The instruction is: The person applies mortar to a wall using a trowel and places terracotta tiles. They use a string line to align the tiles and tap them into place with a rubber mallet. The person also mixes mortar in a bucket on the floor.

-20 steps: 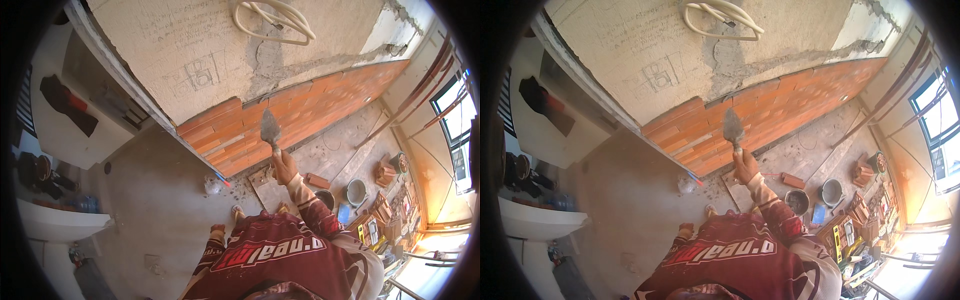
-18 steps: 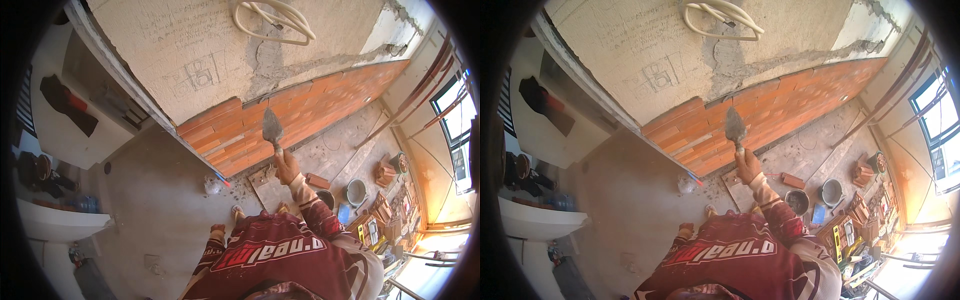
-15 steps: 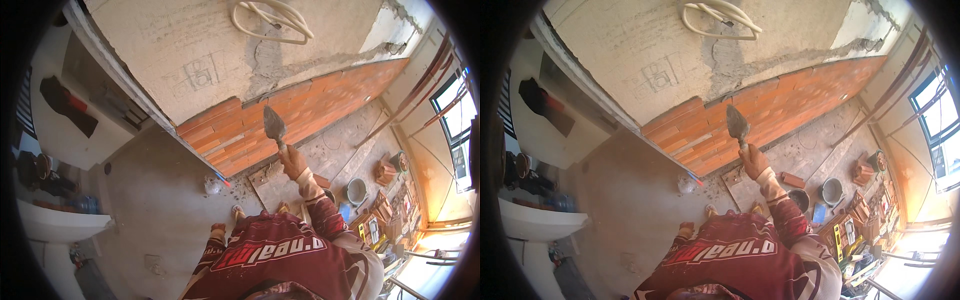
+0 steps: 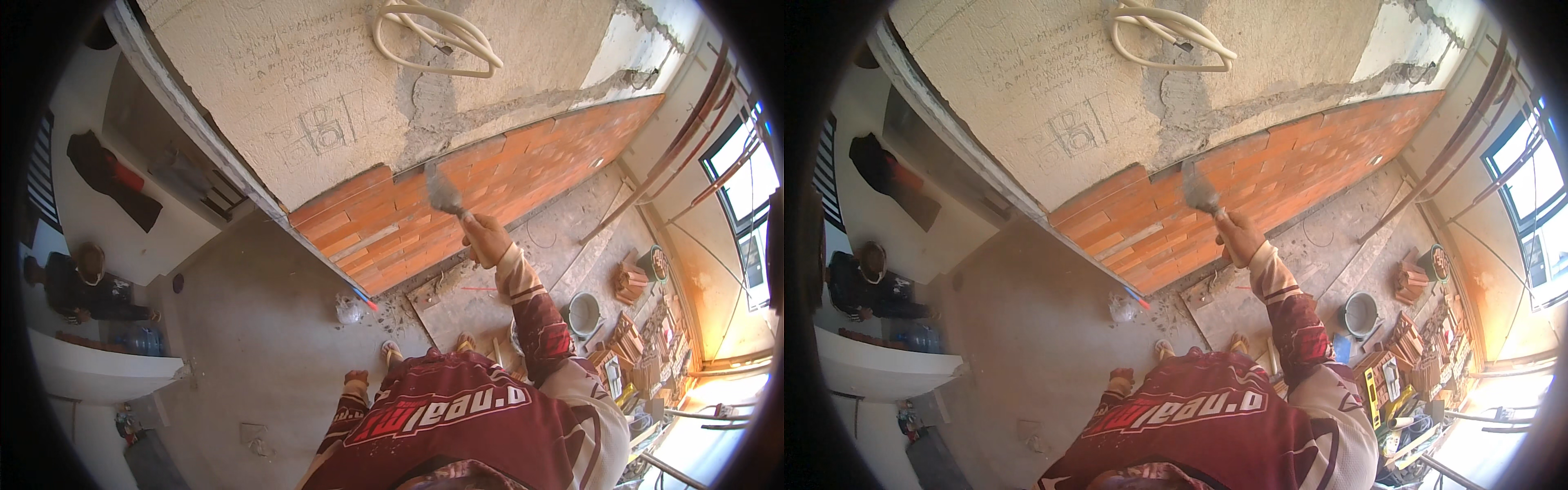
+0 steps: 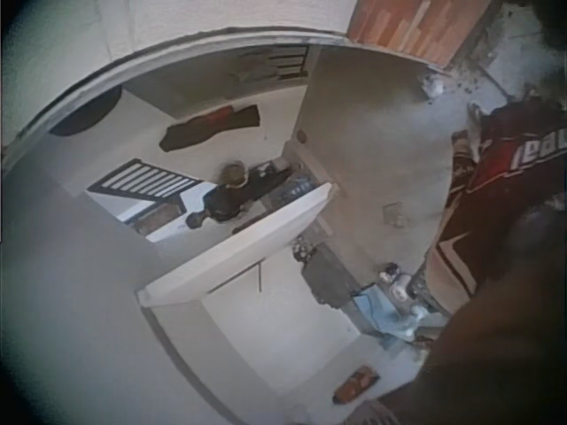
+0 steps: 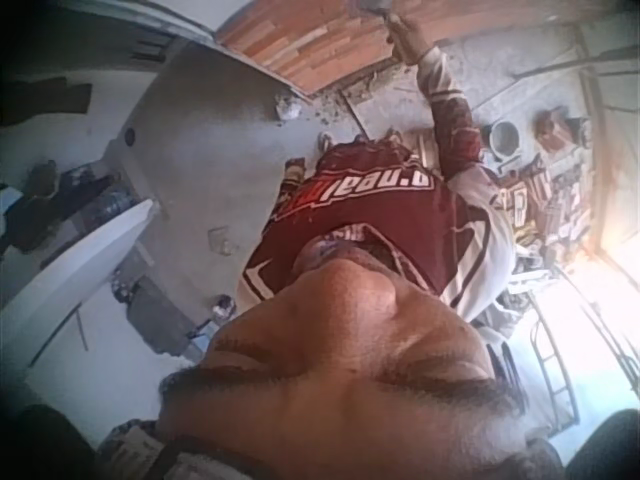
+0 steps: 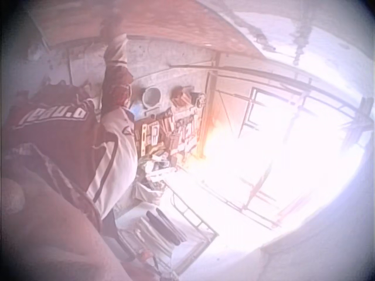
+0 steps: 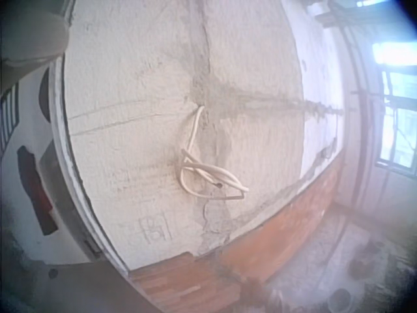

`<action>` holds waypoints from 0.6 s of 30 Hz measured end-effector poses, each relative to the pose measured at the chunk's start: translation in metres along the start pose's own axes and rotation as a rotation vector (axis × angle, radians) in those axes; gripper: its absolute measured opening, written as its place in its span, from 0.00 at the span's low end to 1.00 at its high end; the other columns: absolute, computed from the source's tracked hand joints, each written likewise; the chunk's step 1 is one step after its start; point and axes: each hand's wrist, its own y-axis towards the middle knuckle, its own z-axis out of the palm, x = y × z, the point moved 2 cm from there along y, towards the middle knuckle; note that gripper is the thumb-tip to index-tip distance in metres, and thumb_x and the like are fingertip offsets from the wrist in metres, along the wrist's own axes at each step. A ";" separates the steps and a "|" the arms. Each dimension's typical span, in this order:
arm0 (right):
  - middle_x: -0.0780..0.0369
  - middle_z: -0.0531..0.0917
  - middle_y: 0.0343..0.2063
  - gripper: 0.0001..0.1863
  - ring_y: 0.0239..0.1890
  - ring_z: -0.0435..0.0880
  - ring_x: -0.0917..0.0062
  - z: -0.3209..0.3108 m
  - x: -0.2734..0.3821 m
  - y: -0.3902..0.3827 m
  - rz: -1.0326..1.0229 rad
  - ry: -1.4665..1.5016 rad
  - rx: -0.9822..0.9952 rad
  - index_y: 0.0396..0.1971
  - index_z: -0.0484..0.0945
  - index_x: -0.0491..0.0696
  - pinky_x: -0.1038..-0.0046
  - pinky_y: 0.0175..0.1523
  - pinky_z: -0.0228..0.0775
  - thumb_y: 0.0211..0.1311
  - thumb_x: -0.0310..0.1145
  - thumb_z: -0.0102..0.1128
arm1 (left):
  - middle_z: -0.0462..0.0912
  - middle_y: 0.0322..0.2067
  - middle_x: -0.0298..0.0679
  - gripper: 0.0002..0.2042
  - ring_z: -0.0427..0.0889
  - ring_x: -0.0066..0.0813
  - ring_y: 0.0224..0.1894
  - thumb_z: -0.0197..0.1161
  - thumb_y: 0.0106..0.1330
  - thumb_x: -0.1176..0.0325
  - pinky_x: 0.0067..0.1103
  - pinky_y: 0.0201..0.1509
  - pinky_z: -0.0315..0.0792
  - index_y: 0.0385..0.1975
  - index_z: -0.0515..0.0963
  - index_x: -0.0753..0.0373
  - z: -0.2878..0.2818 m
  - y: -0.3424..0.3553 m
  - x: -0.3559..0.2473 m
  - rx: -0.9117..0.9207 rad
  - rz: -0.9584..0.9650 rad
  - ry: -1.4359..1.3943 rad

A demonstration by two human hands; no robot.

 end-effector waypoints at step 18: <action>0.62 0.77 0.20 0.18 0.15 0.75 0.77 -0.028 0.010 0.022 -0.349 -0.666 -0.123 0.35 0.74 0.42 0.73 0.20 0.67 0.66 0.45 0.52 | 0.76 0.19 0.35 0.10 0.75 0.29 0.18 0.49 0.67 0.64 0.30 0.18 0.67 0.29 0.77 0.57 0.100 0.053 0.030 0.010 -0.338 -0.793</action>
